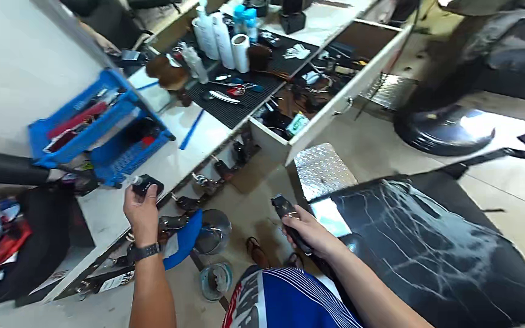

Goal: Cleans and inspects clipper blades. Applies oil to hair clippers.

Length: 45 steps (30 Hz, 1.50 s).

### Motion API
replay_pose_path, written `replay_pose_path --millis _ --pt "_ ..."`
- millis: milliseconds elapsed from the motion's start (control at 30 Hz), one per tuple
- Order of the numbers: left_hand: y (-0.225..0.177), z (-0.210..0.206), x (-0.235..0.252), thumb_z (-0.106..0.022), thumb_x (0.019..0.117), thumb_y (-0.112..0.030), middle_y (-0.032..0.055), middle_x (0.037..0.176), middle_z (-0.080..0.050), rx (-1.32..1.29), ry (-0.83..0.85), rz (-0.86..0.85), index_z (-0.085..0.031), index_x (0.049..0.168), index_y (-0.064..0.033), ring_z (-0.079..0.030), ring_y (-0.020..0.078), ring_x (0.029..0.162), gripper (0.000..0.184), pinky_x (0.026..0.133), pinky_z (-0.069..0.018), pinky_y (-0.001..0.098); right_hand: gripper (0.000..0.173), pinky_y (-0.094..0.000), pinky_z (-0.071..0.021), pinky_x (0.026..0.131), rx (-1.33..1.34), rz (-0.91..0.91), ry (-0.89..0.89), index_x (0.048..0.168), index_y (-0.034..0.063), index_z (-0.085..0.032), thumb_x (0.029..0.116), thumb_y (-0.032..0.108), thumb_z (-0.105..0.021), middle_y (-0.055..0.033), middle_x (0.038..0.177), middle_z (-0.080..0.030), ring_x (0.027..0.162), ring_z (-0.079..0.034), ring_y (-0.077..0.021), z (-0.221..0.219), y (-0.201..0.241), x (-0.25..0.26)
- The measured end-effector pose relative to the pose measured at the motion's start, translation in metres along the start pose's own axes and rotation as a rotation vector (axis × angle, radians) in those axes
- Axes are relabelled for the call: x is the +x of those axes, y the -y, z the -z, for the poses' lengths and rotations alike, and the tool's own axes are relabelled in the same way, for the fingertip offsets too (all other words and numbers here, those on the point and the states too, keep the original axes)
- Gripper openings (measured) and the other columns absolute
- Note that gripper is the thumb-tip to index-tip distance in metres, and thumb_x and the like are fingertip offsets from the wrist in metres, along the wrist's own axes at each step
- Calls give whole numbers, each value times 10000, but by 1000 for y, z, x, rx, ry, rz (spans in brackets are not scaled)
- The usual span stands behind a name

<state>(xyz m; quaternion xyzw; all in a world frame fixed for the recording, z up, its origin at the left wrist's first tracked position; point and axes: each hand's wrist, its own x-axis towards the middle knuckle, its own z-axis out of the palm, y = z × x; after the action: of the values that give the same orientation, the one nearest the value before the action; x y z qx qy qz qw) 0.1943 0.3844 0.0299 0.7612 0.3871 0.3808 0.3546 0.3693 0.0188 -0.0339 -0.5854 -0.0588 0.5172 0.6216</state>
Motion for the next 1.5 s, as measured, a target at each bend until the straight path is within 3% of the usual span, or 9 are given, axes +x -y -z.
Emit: replay_pose_path --millis 167,300,400,500,633,867,1500 --pt "-22 -73 -77 -673 990 -186 151 1291 -657 20 362 -46 -556 1404 -18 -656 202 1165 462 1022 -539 437 518 -295 -551 522 -7 -34 -27 1428 107 -373 958 200 -568 -77 853 -625 588 -617 -159 -5 -13 -1" --pt "-11 -120 -117 -678 985 -238 75 1283 -675 192 538 -176 -691 1324 -170 -609 259 1218 346 1055 -466 535 509 -294 -551 516 -5 -63 -41 1430 109 -364 969 195 -562 -86 872 -628 577 -614 -161 -7 -16 -3" --pt "-6 -136 -132 -673 987 -224 30 1257 -680 338 532 -303 -719 1292 -279 -600 268 1198 313 1020 -435 567 485 -289 -546 510 3 -93 -46 1428 106 -365 990 188 -556 -91 879 -625 572 -609 -163 -7 -17 -5" --pt "-9 -142 -138 -650 996 -196 30 1257 -674 400 524 -378 -723 1282 -305 -586 275 1201 315 1023 -408 563 476 -287 -543 501 15 -114 -53 1427 105 -363 997 180 -554 -98 898 -631 563 -607 -162 -5 -17 -6" --pt "-14 -147 -139 -638 995 -157 49 1248 -672 420 530 -445 -726 1280 -296 -587 292 1193 330 996 -429 551 473 -282 -537 494 22 -126 -33 1435 111 -354 1008 180 -547 -100 913 -630 559 -602 -160 -3 -17 -5" --pt "-21 -148 -135 -627 989 -117 55 1251 -673 434 544 -517 -728 1278 -283 -587 293 1215 349 1040 -421 559 472 -286 -537 501 13 -136 -33 1442 109 -353 1018 182 -547 -94 907 -627 568 -601 -159 -3 -16 -5" --pt "-26 -155 -131 -617 992 -96 53 1250 -667 490 548 -585 -725 1278 -289 -582 290 1213 362 1042 -410 542 472 -279 -540 509 6 -127 -32 1429 111 -364 1010 192 -565 -94 911 -621 577 -606 -155 -2 -17 -2"
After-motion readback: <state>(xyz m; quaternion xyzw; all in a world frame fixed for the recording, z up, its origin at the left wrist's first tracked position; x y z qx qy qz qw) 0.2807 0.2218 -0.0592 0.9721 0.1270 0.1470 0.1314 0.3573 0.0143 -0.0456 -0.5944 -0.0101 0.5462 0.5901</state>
